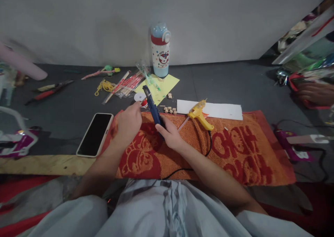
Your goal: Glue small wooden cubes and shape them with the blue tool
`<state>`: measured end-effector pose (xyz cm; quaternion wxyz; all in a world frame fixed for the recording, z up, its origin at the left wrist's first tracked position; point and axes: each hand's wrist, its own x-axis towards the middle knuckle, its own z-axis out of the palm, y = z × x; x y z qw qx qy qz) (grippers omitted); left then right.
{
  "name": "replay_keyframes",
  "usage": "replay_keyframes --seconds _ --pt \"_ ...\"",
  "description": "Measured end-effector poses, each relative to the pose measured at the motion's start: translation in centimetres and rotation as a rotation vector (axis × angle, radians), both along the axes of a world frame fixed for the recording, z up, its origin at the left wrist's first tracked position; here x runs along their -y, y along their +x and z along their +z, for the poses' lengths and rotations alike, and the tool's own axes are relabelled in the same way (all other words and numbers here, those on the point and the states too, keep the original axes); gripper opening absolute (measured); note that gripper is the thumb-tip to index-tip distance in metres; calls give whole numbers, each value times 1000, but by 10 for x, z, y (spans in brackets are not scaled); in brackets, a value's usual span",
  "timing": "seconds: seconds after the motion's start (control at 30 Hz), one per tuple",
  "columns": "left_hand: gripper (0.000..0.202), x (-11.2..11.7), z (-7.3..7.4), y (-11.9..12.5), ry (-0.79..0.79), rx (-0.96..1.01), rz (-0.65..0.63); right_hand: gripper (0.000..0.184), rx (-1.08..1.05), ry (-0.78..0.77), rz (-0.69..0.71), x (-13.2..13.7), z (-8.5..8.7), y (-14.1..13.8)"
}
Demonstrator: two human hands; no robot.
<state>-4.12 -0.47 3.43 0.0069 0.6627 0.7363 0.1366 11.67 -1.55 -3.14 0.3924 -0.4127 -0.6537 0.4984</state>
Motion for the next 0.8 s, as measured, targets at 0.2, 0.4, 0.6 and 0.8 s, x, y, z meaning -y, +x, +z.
replay_keyframes --seconds 0.2,0.4,0.6,0.8 --pt "33 -4 -6 -10 56 -19 -49 47 -55 -39 25 -2 1 1" --pt "36 -14 -18 -31 298 17 -244 46 -138 -106 97 -5 7 12" --pt "36 -14 -17 -33 330 173 -258 58 -81 -41 130 -7 13 26" --pt "30 -15 -11 -31 231 371 -211 64 -60 -61 192 -15 16 37"
